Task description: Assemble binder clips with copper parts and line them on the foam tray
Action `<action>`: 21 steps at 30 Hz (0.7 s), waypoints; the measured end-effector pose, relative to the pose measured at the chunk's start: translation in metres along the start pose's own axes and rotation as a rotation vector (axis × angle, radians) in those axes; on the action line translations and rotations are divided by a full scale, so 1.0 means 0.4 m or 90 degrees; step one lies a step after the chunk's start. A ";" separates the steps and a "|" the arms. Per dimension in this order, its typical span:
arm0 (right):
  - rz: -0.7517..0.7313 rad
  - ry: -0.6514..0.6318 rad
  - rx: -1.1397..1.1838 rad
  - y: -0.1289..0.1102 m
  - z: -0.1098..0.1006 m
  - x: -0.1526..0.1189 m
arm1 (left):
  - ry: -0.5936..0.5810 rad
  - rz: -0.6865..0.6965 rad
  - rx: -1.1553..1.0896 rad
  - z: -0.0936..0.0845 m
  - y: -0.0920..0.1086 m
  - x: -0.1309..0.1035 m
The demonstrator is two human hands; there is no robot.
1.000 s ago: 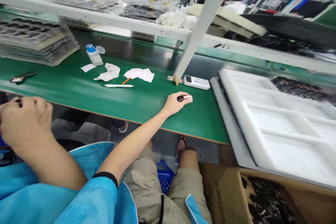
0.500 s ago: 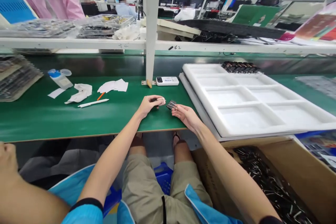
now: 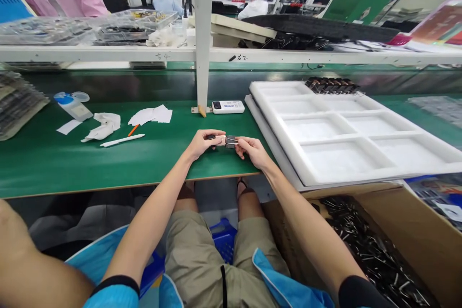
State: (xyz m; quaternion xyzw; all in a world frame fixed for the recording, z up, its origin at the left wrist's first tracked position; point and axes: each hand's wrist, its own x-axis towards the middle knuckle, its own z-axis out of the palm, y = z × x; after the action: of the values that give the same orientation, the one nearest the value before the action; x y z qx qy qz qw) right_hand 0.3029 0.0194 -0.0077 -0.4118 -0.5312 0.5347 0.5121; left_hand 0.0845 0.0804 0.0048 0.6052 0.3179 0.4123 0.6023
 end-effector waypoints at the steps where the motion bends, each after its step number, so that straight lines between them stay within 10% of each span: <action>1: -0.004 -0.004 -0.015 0.001 0.000 -0.001 | -0.009 0.000 0.012 -0.001 -0.003 0.001; 10: -0.019 0.011 -0.114 0.002 0.021 0.006 | -0.041 -0.002 0.097 -0.007 -0.002 0.000; 16: -0.166 0.150 -0.400 -0.186 0.103 -0.143 | 0.162 0.073 0.077 -0.015 0.004 0.011; 21: -0.218 0.350 -0.541 -0.398 -0.106 -0.171 | 0.220 0.063 0.405 0.034 -0.028 -0.077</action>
State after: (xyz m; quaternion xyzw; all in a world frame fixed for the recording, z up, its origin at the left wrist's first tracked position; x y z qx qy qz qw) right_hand 0.3715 -0.0559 0.1388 -0.6154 -0.6067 0.0535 0.5004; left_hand 0.0837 0.0478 -0.0091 0.6985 0.4976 0.4173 0.3007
